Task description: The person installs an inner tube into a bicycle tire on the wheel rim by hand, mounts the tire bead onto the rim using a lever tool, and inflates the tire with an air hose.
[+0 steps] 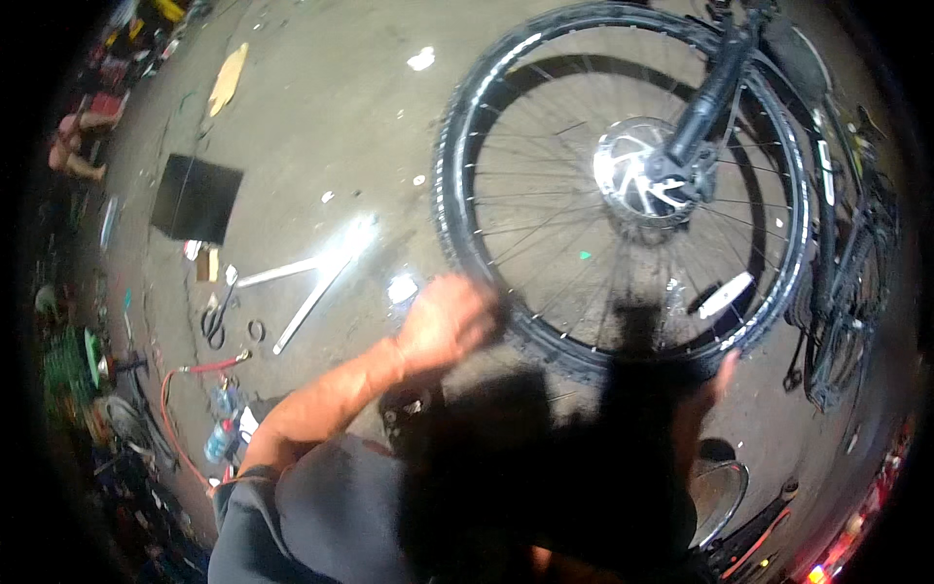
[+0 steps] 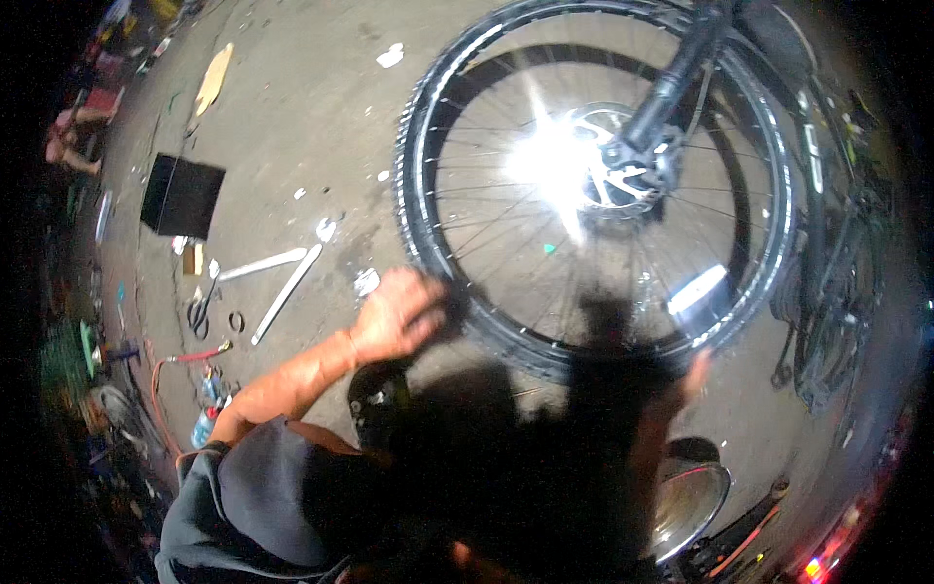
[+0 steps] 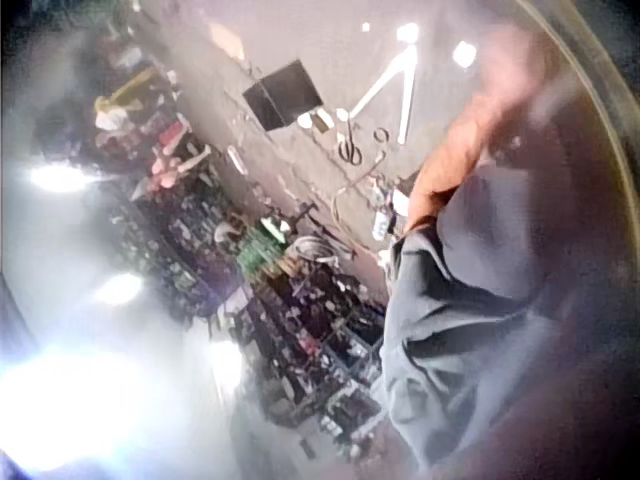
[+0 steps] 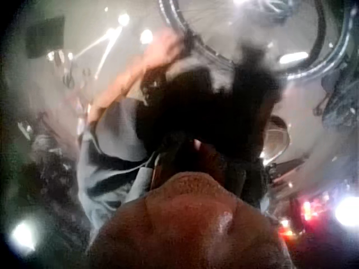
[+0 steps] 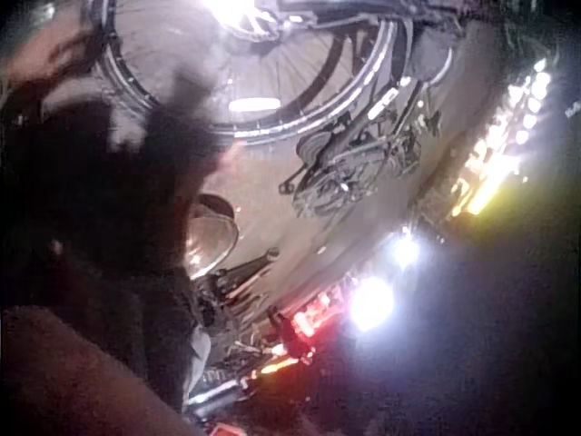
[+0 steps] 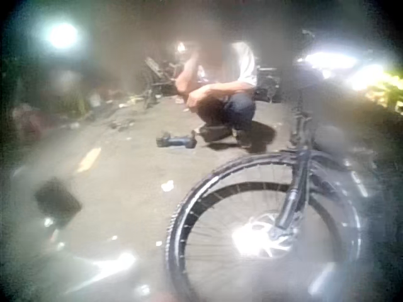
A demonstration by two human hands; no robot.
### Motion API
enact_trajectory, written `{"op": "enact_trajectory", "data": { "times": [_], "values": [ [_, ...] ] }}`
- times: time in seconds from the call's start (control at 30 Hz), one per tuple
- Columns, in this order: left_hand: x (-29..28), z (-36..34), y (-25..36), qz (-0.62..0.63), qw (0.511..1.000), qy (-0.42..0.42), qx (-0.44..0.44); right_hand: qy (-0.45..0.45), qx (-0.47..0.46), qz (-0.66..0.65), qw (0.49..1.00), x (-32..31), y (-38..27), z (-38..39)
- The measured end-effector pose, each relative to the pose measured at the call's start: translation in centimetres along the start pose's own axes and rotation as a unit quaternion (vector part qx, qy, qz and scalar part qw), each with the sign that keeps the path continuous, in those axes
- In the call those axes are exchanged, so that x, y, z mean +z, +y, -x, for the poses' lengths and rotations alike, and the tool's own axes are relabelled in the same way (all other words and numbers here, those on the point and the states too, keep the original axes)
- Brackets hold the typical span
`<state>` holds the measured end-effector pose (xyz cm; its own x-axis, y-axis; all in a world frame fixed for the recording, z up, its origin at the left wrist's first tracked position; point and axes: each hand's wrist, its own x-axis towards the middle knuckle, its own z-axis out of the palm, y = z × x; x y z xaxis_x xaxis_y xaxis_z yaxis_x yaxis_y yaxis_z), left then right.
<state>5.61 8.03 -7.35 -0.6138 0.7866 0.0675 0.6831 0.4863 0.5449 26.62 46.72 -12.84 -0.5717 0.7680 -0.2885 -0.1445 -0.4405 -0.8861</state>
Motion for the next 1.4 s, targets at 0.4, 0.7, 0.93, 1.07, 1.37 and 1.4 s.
{"op": "enact_trajectory", "data": {
  "times": [0.4, 0.7, 0.93, 1.07, 1.37, 1.4],
  "values": [
    [3.0, 9.4, -2.3, 0.018, 0.994, 0.030, -0.100, 0.117, 0.092, 0.181, 0.972, 4.4, -9.1, -3.5],
    [0.2, 17.0, -2.8, -0.038, 0.935, 0.044, -0.349, 0.075, 0.178, 0.163, 0.968, 3.0, -4.0, 2.8],
    [-7.0, 38.4, -16.4, -0.300, 0.774, 0.090, -0.550, 0.105, 0.117, 0.209, 0.965, 4.2, -3.0, 0.5],
    [-8.6, 39.0, -19.5, -0.303, 0.752, -0.065, -0.582, 0.089, 0.064, 0.232, 0.967, 3.5, -10.3, -6.1],
    [-10.8, 34.6, -18.7, -0.305, 0.869, -0.154, -0.359, 0.059, 0.206, 0.295, 0.931, 6.5, -4.5, -0.2],
    [-11.1, 32.3, -17.5, -0.289, 0.893, -0.156, -0.307, 0.115, 0.180, 0.288, 0.934, 7.1, -2.8, 1.2]
  ]
}}
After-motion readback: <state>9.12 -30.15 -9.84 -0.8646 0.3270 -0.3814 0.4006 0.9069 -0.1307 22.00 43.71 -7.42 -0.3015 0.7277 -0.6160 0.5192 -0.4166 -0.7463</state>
